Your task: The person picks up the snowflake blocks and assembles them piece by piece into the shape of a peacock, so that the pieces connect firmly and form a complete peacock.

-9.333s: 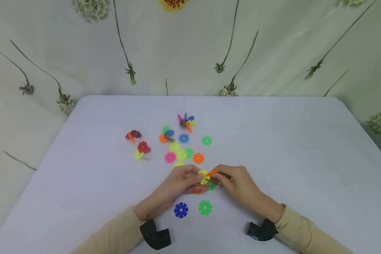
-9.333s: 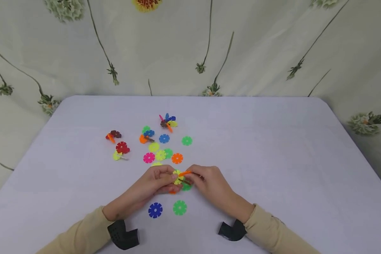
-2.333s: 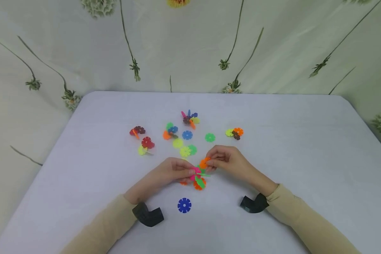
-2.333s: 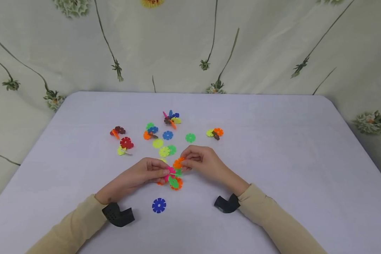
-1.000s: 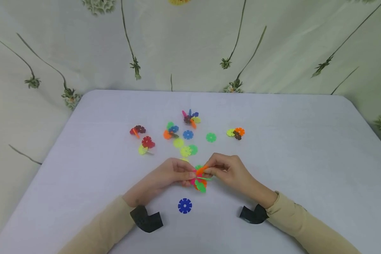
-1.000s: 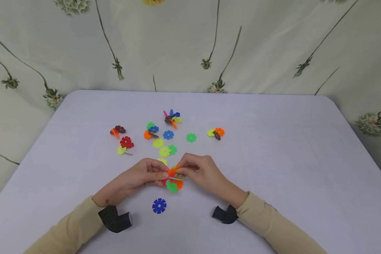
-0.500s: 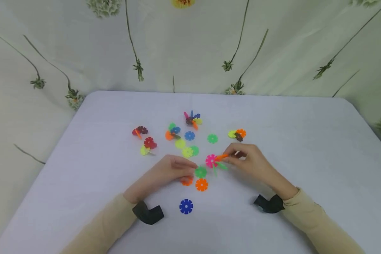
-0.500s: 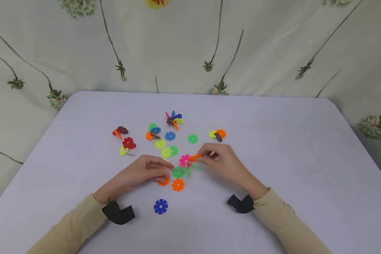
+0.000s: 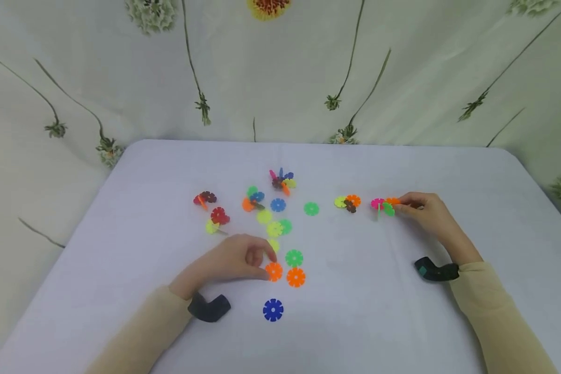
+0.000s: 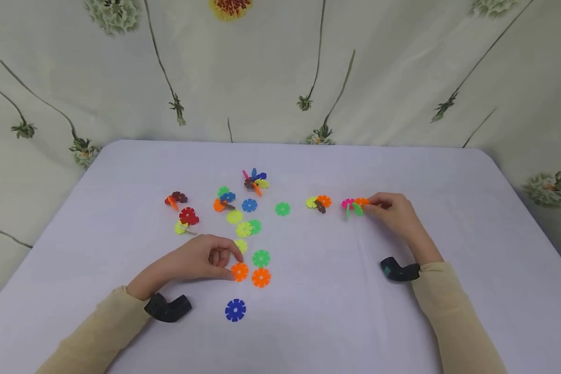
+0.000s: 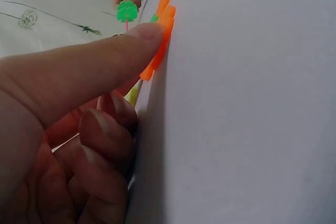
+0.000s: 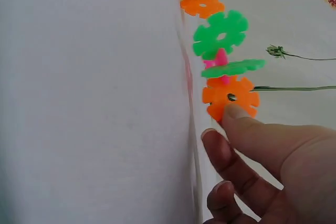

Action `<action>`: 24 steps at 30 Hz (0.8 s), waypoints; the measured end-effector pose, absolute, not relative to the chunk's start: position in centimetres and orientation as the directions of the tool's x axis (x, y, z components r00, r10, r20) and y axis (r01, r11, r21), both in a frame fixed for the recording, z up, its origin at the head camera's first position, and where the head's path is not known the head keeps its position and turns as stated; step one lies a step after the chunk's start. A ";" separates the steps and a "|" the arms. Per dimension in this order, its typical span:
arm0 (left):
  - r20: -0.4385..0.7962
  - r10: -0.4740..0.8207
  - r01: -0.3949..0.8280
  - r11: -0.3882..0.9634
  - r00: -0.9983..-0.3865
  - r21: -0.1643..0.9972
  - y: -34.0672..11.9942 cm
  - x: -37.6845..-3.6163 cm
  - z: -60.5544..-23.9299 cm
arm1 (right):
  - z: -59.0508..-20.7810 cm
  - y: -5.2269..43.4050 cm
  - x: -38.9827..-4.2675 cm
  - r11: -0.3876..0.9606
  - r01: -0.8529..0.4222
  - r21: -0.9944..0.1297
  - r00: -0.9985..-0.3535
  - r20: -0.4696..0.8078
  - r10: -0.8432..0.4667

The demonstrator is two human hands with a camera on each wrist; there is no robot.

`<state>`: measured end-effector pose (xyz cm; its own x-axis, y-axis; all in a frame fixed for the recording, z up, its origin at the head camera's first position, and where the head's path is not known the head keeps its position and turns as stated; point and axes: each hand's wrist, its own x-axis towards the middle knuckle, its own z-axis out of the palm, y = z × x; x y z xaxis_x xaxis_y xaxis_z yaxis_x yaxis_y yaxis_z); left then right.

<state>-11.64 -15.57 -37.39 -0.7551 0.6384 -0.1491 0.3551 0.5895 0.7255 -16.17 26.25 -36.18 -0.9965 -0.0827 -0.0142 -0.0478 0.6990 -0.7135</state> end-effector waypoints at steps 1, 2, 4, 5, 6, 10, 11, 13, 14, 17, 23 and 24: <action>-0.145 0.642 0.364 0.590 -0.753 0.721 -15.5 -11.5 -37.4 | -36.3 26.3 -16.1 0.710 -0.052 -0.703 -0.995 -0.021 -0.093; -0.142 0.643 0.371 0.592 -0.752 0.715 -15.5 -11.4 -37.4 | -36.5 26.4 -16.1 0.719 -0.064 -0.692 -0.994 -0.019 -0.107; -0.135 0.639 0.378 0.598 -0.757 0.707 -15.4 -11.3 -37.4 | -36.6 26.3 -16.0 0.742 -0.091 -0.664 -0.991 -0.014 -0.134; -0.134 0.636 0.378 0.600 -0.760 0.705 -15.4 -11.3 -37.3 | -36.6 26.3 -16.0 0.756 -0.105 -0.646 -0.989 -0.010 -0.147; -0.134 0.634 0.378 0.602 -0.761 0.703 -15.4 -11.3 -37.3 | -36.4 26.2 -16.0 0.768 -0.118 -0.629 -0.988 -0.004 -0.155; -0.132 0.632 0.375 0.601 -0.764 0.706 -15.1 -11.3 -37.2 | -35.3 25.4 -15.6 0.801 -0.183 -0.570 -0.981 0.160 -0.110; -0.133 0.633 0.376 0.601 -0.762 0.706 -15.0 -11.4 -37.2 | -34.9 25.0 -15.5 0.798 -0.200 -0.569 -0.972 0.220 -0.086; -0.140 0.636 0.372 0.599 -0.759 0.709 -14.9 -11.4 -37.2 | -34.1 23.5 -15.2 0.786 -0.243 -0.568 -0.941 0.336 -0.048; -0.144 0.636 0.369 0.601 -0.758 0.709 -14.9 -11.4 -37.1 | -33.6 22.6 -15.1 0.771 -0.269 -0.577 -0.928 0.371 -0.046; -0.154 0.633 0.361 0.605 -0.759 0.710 -14.9 -11.4 -37.2 | -33.0 19.0 -15.0 0.715 -0.358 -0.600 -0.911 0.391 -0.128; -0.141 0.637 0.374 0.601 -0.758 0.706 -14.7 -11.5 -37.4 | -34.7 12.5 -15.7 0.657 -0.384 -0.649 -0.915 0.176 -0.362; -0.138 0.640 0.378 0.599 -0.756 0.706 -14.6 -11.5 -37.4 | -35.0 11.9 -15.9 0.665 -0.370 -0.648 -0.916 0.134 -0.379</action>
<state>-11.52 -14.64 -37.39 -0.7563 0.6396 -0.1376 0.3783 0.5991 0.7056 -15.90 11.87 -34.98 -0.9157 -0.3791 0.1335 -0.3700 0.6654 -0.6484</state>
